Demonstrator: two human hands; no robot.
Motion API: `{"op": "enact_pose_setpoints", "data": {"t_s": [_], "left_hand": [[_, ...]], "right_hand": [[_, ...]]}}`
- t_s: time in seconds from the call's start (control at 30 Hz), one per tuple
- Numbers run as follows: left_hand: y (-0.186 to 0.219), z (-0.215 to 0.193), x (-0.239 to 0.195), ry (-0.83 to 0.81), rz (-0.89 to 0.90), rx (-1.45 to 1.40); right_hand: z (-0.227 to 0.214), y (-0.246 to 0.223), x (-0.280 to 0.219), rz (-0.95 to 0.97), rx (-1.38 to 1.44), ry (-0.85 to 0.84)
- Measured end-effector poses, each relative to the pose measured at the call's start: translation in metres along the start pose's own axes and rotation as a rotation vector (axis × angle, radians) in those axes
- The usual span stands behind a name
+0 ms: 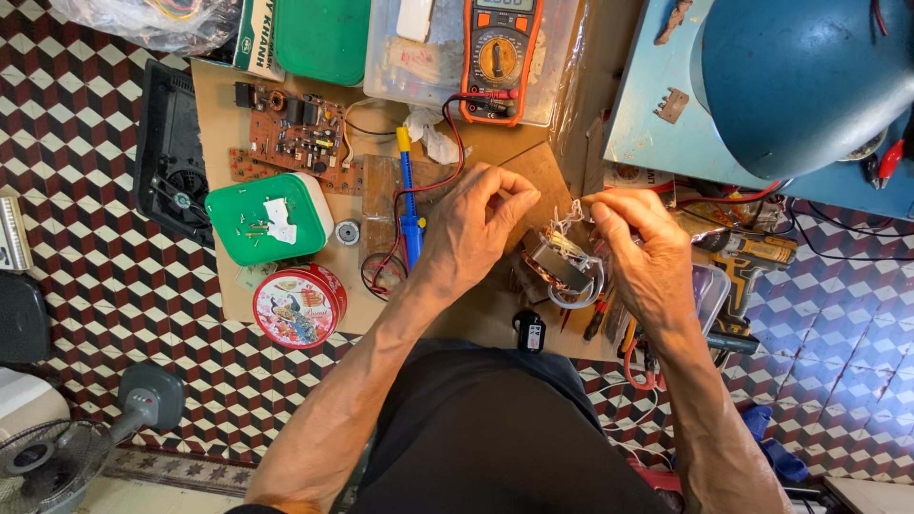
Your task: The person manipulates a small electrical component, likely a motor or transformer, using both hands to adjust and wrap wires around it. The person repeatedly handles the component, twisting and securing wires without using visible tools.
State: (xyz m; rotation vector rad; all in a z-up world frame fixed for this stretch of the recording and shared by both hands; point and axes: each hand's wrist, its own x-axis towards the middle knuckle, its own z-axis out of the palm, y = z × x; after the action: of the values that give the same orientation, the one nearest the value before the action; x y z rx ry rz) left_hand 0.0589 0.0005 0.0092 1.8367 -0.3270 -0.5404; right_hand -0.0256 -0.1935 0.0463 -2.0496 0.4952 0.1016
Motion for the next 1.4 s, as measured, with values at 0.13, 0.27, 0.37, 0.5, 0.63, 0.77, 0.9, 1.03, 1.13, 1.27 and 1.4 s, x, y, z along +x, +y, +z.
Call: {"op": "enact_pose_setpoints", "data": {"t_s": [0.13,0.27,0.37,0.5,0.63,0.77,0.9,1.03,1.13,1.27,1.4], "left_hand": [[0.017,-0.011,0.012,0.003,0.129,0.087],[0.037,-0.022,0.017,-0.015,0.155,0.001],[0.054,-0.035,0.016,-0.003,0.240,-0.054],[0.068,-0.050,0.010,0.027,0.282,-0.049],[0.062,-0.048,0.003,0.030,0.080,-0.357],[0.034,-0.031,-0.002,-0.055,-0.061,-0.701],[0.009,-0.008,-0.023,-0.161,-0.025,-0.157],[-0.004,0.004,-0.022,-0.148,0.173,-0.143],[-0.007,0.007,-0.018,-0.199,0.137,-0.221],[-0.008,0.008,-0.010,-0.187,0.110,-0.214],[-0.009,0.003,-0.016,-0.146,0.000,-0.201]], "right_hand": [[-0.009,-0.022,0.004,-0.033,0.084,-0.011],[-0.013,-0.045,0.018,0.015,0.121,-0.162],[-0.013,-0.064,0.026,0.076,0.074,-0.304],[-0.012,-0.089,0.025,0.037,0.065,-0.279],[-0.014,-0.111,0.025,-0.037,0.209,-0.155],[-0.020,-0.132,0.030,-0.245,0.153,-0.096],[-0.016,-0.146,0.039,-0.385,0.233,-0.118],[-0.009,-0.155,0.049,-0.499,0.231,-0.127],[-0.009,-0.161,0.047,-0.534,0.320,-0.184],[-0.010,-0.167,0.040,-0.481,0.311,-0.209],[-0.011,-0.160,0.041,-0.479,0.221,-0.177]]}}
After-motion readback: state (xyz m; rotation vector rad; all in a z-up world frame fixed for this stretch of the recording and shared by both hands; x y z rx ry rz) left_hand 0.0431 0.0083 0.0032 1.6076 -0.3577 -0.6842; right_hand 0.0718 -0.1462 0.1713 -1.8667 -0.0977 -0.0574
